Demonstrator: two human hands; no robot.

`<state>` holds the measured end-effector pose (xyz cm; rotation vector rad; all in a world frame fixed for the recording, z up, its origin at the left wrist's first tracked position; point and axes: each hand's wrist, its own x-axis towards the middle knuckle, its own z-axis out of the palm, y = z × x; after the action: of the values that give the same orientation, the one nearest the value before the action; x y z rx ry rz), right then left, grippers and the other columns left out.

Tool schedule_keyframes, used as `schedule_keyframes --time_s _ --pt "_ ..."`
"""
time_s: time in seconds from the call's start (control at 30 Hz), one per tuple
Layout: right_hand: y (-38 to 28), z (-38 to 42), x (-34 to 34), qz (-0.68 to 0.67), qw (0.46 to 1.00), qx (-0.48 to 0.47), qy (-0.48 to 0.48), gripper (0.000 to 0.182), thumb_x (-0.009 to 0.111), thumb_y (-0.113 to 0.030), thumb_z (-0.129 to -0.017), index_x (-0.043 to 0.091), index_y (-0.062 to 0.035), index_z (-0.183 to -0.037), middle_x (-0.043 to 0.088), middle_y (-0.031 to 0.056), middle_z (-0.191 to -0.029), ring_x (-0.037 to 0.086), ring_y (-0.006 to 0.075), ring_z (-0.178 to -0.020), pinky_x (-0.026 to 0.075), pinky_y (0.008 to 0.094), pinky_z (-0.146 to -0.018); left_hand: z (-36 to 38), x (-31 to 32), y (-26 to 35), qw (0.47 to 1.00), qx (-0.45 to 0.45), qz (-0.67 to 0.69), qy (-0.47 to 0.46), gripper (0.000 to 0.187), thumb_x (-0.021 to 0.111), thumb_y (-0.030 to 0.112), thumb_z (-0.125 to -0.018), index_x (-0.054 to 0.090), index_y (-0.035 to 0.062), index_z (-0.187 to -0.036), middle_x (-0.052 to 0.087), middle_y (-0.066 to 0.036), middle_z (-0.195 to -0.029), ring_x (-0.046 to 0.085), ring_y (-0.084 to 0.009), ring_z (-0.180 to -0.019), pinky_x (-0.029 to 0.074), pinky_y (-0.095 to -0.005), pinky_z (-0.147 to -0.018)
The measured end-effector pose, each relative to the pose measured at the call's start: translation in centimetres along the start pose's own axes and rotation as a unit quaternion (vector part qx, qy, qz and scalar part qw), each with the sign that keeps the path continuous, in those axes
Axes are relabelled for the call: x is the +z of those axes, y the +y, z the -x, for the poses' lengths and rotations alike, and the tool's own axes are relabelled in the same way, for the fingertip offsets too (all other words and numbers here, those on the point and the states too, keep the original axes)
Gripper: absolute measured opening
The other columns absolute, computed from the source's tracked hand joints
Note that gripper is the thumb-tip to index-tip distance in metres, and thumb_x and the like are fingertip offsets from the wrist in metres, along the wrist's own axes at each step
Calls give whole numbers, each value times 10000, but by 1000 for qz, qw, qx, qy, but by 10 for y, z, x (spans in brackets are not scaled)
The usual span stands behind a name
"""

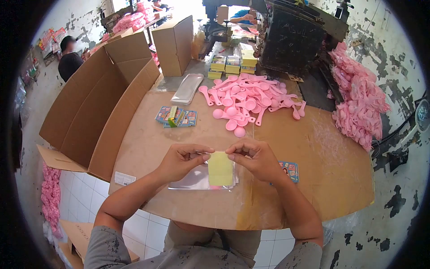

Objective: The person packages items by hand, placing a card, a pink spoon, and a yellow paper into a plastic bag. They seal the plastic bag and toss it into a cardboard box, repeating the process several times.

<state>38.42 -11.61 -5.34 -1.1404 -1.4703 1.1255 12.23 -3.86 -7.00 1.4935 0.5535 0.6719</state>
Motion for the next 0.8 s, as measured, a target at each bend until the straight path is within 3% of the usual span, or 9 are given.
schedule_keyframes --time_s 0.17,0.27,0.37,0.47,0.53,0.6,0.7,0.73,0.8 --pt "-12 3 5 25 999 16 -45 337 724 -24 -975 640 30 -1297 697 32 -1035 658 87 -935 541 267 -855 -1 -3 1 1000 22 -5 15 268 689 51 -1024 712 -23 -1280 770 -96 -1126 723 -119 -1017 602 -279 -900" --pt "-7 4 2 46 996 31 -66 336 720 -14 -973 628 18 -1295 696 37 -1052 656 92 -951 537 277 -875 -2 5 10 989 78 105 61 265 690 63 -1026 702 -25 -1276 761 -91 -1114 722 -124 -1032 602 -293 -903" --pt "-10 2 6 -33 998 6 -56 302 720 -18 -974 637 16 -1262 704 39 -1070 657 94 -972 532 271 -869 1 5 11 996 58 62 20 302 692 66 -1024 654 -27 -1309 739 -98 -1149 716 -137 -1039 598 -310 -916" --pt "-31 3 7 -54 998 -8 -24 337 719 -49 -980 633 -1 -1303 719 45 -1084 673 111 -986 536 287 -876 -1 -21 6 995 -41 -54 -79 377 694 111 -1025 592 -30 -1359 707 -116 -1221 714 -153 -1030 592 -289 -840" --pt "-34 3 -11 75 997 -32 -18 351 721 -76 -984 641 -17 -1321 726 51 -1104 686 126 -994 538 303 -900 2 -45 20 992 5 -32 124 355 616 144 -1069 560 -14 -1382 660 -129 -1337 690 -177 -1119 576 -313 -909" --pt "-35 8 -33 174 984 -24 -6 364 730 -98 -977 655 -34 -1328 731 60 -1126 695 144 -1010 537 320 -924 -13 -63 35 896 233 202 320 334 537 193 -1103 577 2 -1374 664 -137 -1341 675 -190 -1166 551 -336 -968" --pt "-35 19 -63 307 951 8 14 365 756 -120 -950 688 -50 -1302 732 76 -1144 696 172 -1042 534 340 -950 -16 -72 52 867 262 259 335 368 497 223 -1118 559 5 -1408 662 -133 -1362 662 -178 -1186 531 -329 -993" --pt "-33 26 -72 368 930 1 11 356 768 -123 -938 702 -49 -1280 731 80 -1136 693 179 -1049 532 342 -951 -20 -73 40 887 229 238 324 387 532 214 -1105 564 1 -1426 676 -120 -1329 682 -178 -1147 544 -341 -941" --pt "-30 40 -92 428 903 26 -17 346 803 -122 -899 729 -51 -1229 729 78 -1103 685 186 -1055 527 347 -952 -21 -67 9 956 143 -4 256 363 627 238 -1061 644 24 -1354 689 -95 -1299 698 -180 -1062 549 -369 -893"
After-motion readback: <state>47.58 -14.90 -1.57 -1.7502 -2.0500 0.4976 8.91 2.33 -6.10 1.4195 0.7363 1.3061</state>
